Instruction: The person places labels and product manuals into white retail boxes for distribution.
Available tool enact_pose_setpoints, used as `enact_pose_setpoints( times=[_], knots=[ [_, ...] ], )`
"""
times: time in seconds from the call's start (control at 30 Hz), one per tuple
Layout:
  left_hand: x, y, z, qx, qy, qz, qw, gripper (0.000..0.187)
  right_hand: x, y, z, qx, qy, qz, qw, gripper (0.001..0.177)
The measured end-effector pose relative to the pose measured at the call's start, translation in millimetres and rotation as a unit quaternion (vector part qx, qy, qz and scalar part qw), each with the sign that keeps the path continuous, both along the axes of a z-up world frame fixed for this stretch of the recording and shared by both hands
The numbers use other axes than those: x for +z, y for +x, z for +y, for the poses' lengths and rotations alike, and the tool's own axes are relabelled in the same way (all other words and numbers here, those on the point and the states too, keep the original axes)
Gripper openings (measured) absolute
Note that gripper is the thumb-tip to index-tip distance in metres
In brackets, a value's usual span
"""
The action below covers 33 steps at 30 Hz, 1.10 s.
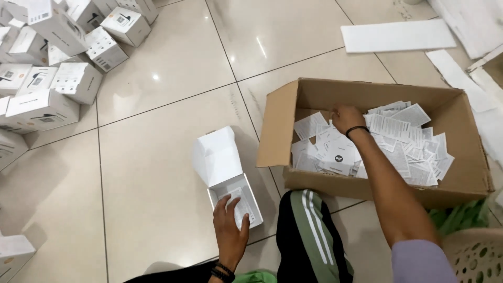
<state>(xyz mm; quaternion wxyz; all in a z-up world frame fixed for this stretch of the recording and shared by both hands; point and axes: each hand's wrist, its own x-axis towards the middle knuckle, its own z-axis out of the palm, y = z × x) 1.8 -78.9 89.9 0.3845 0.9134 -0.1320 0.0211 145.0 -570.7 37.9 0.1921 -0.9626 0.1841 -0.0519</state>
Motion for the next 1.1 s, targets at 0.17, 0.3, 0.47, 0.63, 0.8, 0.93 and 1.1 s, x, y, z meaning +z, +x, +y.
enact_pose_setpoints(
  times=[0.17,0.3,0.47,0.63,0.8,0.93,1.1],
  knots=[
    [-25,-3,2,-0.001,0.005,0.028,1.000,0.043,-103,28,-55,0.017,-0.034,0.172,0.984,0.050],
    [-26,-13,17,0.016,-0.020,0.034,0.999,0.038,-47,22,-2,-0.039,-0.043,0.316,0.947,0.061],
    [-11,-16,35,0.030,-0.012,0.023,0.999,0.035,19,0,48,0.003,-0.095,0.158,0.983,0.042],
    [-3,-32,50,0.033,-0.026,-0.004,0.999,0.035,156,-93,225,0.062,-0.033,-0.244,0.967,0.017],
    [16,-62,72,0.058,-0.076,0.032,0.995,0.035,84,-128,340,0.232,0.104,-0.208,0.945,0.025],
    [27,-84,119,0.094,-0.066,-0.026,0.993,0.034,74,-130,414,0.350,-0.107,-0.039,0.930,0.056],
    [47,-130,181,0.218,-0.009,-0.102,0.971,0.031,137,-165,510,0.456,0.106,-0.024,0.884,0.049]
  ],
)
